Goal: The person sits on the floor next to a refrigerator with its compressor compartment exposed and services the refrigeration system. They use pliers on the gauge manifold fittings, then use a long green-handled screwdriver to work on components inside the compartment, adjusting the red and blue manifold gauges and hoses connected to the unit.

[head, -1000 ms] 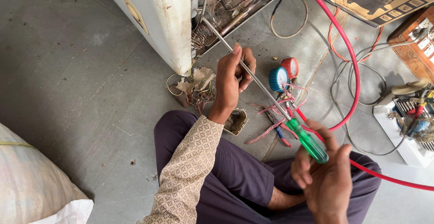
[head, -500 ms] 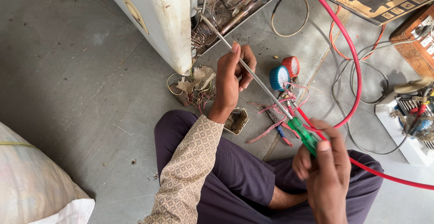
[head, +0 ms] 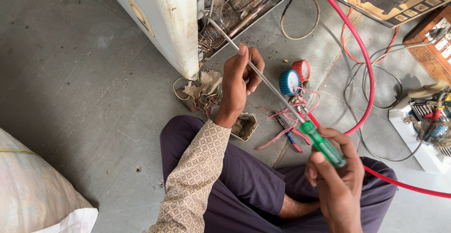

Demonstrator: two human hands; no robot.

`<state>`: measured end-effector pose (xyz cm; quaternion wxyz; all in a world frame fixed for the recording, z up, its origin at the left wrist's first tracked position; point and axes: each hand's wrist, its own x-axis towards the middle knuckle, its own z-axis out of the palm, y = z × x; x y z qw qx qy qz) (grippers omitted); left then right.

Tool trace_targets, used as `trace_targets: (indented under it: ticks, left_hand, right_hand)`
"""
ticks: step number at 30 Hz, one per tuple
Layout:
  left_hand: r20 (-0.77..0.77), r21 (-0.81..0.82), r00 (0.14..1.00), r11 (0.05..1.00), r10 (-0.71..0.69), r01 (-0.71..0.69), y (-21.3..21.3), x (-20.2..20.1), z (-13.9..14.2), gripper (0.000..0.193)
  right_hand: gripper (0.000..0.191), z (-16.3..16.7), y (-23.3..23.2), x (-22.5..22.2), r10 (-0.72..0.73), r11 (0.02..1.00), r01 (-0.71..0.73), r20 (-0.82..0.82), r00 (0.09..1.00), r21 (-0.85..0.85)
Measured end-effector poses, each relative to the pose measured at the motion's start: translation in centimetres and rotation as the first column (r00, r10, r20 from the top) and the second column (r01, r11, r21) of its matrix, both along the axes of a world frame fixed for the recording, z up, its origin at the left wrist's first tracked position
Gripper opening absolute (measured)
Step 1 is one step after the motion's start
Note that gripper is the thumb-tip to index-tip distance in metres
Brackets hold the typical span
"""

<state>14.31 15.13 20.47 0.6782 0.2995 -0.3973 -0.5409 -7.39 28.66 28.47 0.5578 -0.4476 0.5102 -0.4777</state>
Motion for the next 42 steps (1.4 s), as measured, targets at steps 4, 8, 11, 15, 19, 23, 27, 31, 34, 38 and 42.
trace_targets:
  ticks: [4, 8, 11, 15, 19, 23, 27, 31, 34, 38, 42]
  left_hand:
    - [-0.001, -0.001, 1.000, 1.000, 0.001, -0.001, -0.1, 0.0, -0.1, 0.065]
    - [0.009, 0.010, 1.000, 1.000, 0.010, -0.010, 0.0, 0.0, -0.2, 0.065]
    - [0.005, 0.017, 1.000, 1.000, 0.013, -0.014, -0.1, 0.0, -0.1, 0.065]
    - [0.012, 0.012, 1.000, 1.000, 0.019, -0.019, -0.1, 0.0, -0.2, 0.064]
    - [0.017, 0.025, 0.999, 0.999, 0.032, -0.032, -0.2, 0.0, -0.3, 0.064]
    - [-0.001, 0.026, 0.999, 0.999, 0.033, -0.033, -0.2, 0.0, -0.4, 0.063]
    - [0.001, -0.014, 0.999, 0.999, 0.044, -0.044, -0.3, -0.1, 0.1, 0.062]
    - [0.000, 0.063, 0.942, 0.940, 0.336, -0.335, -0.8, -0.3, 1.5, 0.040]
    - [0.032, 0.098, 0.873, 0.867, 0.487, -0.488, -1.1, 0.4, 3.1, 0.041]
    - [0.048, 0.066, 0.798, 0.795, 0.601, -0.603, -1.5, -0.5, 5.2, 0.049]
    - [0.003, 0.211, 0.743, 0.726, 0.669, -0.655, -1.9, -1.9, 7.0, 0.047]
  right_hand:
    - [0.042, 0.1, -0.1, 0.0, 0.200, 0.969, -0.242, 0.739, 0.644, -0.051]
    - [0.044, 0.1, -0.1, -0.1, -0.029, 0.998, 0.026, 0.058, 0.998, 0.048]
    - [0.047, 0.1, -0.2, -0.3, -0.004, 0.999, -0.001, 0.106, 0.994, 0.047]
    - [0.045, 0.0, -0.3, -0.3, 0.047, 0.996, -0.070, 0.341, 0.939, 0.054]
    - [0.064, 0.0, 0.0, -0.3, -0.063, 0.987, 0.019, -0.274, 0.960, -0.158]
    - [0.045, -0.1, -0.7, -0.7, 0.190, 0.982, -0.175, 0.334, 0.923, -0.074]
    - [0.040, -0.1, -0.8, -0.7, 0.102, 0.993, -0.101, 0.021, 0.995, -0.062]
    - [0.041, 0.5, -0.8, -0.5, 0.035, 0.999, -0.041, -0.159, 0.987, -0.034]
    - [0.037, 1.1, -1.2, -0.8, 0.008, 0.999, 0.003, -0.232, 0.973, 0.048]
    - [0.036, 2.0, -1.4, -2.1, 0.016, 0.995, 0.008, -0.237, 0.971, 0.097]
    - [0.035, 3.0, -1.5, -2.9, 0.073, 0.996, -0.057, -0.247, 0.966, 0.075]
